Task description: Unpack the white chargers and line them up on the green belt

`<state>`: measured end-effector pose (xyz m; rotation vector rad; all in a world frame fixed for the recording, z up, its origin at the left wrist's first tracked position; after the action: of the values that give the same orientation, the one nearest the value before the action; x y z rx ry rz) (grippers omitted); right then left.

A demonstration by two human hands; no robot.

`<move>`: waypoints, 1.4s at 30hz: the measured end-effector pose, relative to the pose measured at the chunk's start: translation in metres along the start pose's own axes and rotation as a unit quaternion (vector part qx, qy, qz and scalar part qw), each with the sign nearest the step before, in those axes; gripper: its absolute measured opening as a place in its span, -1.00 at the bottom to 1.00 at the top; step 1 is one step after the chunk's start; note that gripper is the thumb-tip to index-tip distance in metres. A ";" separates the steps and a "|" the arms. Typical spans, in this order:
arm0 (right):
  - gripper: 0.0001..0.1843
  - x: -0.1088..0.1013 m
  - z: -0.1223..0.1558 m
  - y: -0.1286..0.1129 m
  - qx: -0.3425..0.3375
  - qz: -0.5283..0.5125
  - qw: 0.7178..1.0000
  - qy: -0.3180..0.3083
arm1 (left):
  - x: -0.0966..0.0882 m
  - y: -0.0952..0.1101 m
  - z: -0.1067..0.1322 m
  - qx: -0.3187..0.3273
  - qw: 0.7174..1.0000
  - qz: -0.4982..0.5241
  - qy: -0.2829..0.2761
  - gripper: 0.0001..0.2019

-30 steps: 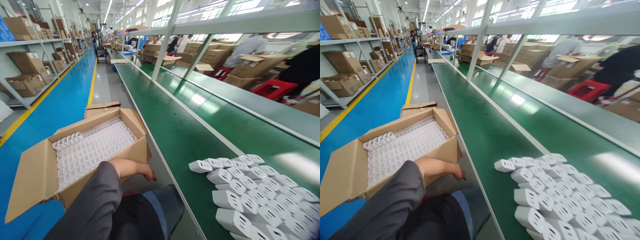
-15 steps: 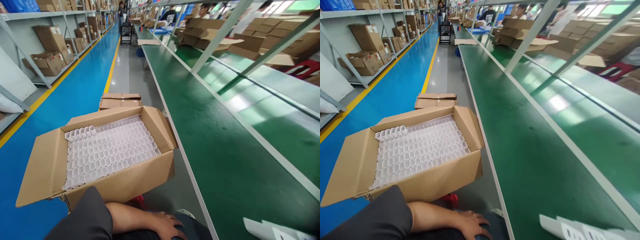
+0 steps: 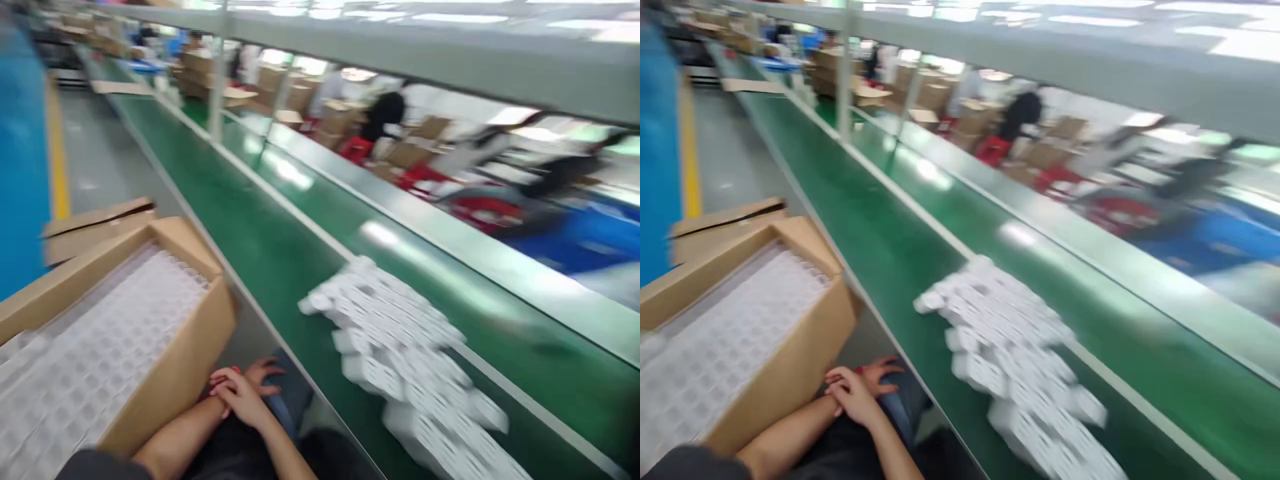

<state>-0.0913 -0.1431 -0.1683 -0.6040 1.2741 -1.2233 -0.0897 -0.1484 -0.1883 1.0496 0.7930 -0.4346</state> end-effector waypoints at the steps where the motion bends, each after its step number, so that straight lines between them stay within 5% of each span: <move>1: -0.73 -0.006 0.006 0.001 -0.001 -0.006 1.000 0.031 | 0.005 0.017 -0.003 0.032 0.999 -0.014 -0.015 -0.63; 3: -0.73 -0.020 0.018 0.002 0.002 -0.018 0.996 0.088 | 0.008 0.037 -0.006 0.091 0.994 -0.035 -0.042 -0.63; 5: -0.70 -0.033 0.031 -0.001 -0.016 -0.044 0.993 0.106 | -0.006 0.034 -0.012 0.138 0.988 -0.042 -0.059 -0.67; 8: -0.66 -0.046 0.059 -0.010 -0.086 -0.087 0.987 0.104 | -0.060 0.002 -0.021 0.170 0.983 -0.033 -0.058 -0.69; 9: -0.66 -0.050 0.068 -0.011 -0.105 -0.087 0.984 0.112 | -0.084 -0.009 -0.021 0.169 0.985 -0.028 -0.021 -0.64; 10: -0.68 -0.055 0.077 -0.010 -0.116 -0.079 0.982 0.124 | -0.111 -0.017 -0.020 0.175 0.981 -0.018 0.079 -0.61; 13: -0.72 -0.069 0.090 0.009 -0.086 -0.040 0.982 0.161 | -0.175 -0.027 -0.018 0.056 0.940 -0.093 0.323 -0.49; 15: -0.72 -0.072 0.090 0.028 -0.056 -0.035 0.984 0.164 | -0.197 -0.027 -0.033 -0.060 0.937 -0.159 0.306 -0.25; 17: -0.73 -0.070 0.089 0.045 -0.031 -0.048 0.984 0.167 | -0.208 -0.031 -0.053 -0.188 0.937 -0.198 0.216 -0.22; 19: -0.74 -0.067 0.090 0.058 -0.015 -0.068 0.982 0.173 | -0.215 -0.036 -0.069 -0.255 0.930 -0.232 0.127 -0.27; 21: -0.74 -0.065 0.095 0.065 -0.008 -0.087 0.980 0.180 | -0.220 -0.038 -0.078 -0.249 0.930 -0.257 0.084 -0.31; 26: -0.71 -0.064 0.103 0.067 -0.030 -0.114 0.975 0.186 | -0.214 -0.036 -0.075 -0.194 0.929 -0.306 0.070 -0.43; 36: -0.73 -0.064 0.084 0.059 -0.054 -0.093 0.978 0.181 | -0.166 -0.023 -0.043 -0.100 0.939 -0.328 0.000 -0.51; 42: -0.71 -0.068 0.089 0.054 -0.046 -0.037 0.982 0.178 | -0.174 -0.020 -0.045 -0.159 0.953 -0.257 0.018 -0.37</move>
<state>0.0200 -0.0886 -0.1674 -0.5163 1.6268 -1.3813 -0.2329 -0.1256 -0.0810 0.5426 1.1319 -0.7029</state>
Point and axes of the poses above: each hand's wrist, its own z-axis away from the middle knuckle, its own x-axis out of the palm, y = z × x, the point moved 3 cm from there along -z, towards the middle knuckle, and after that the axes turned 10 degrees about z, right-handed, at the moved point
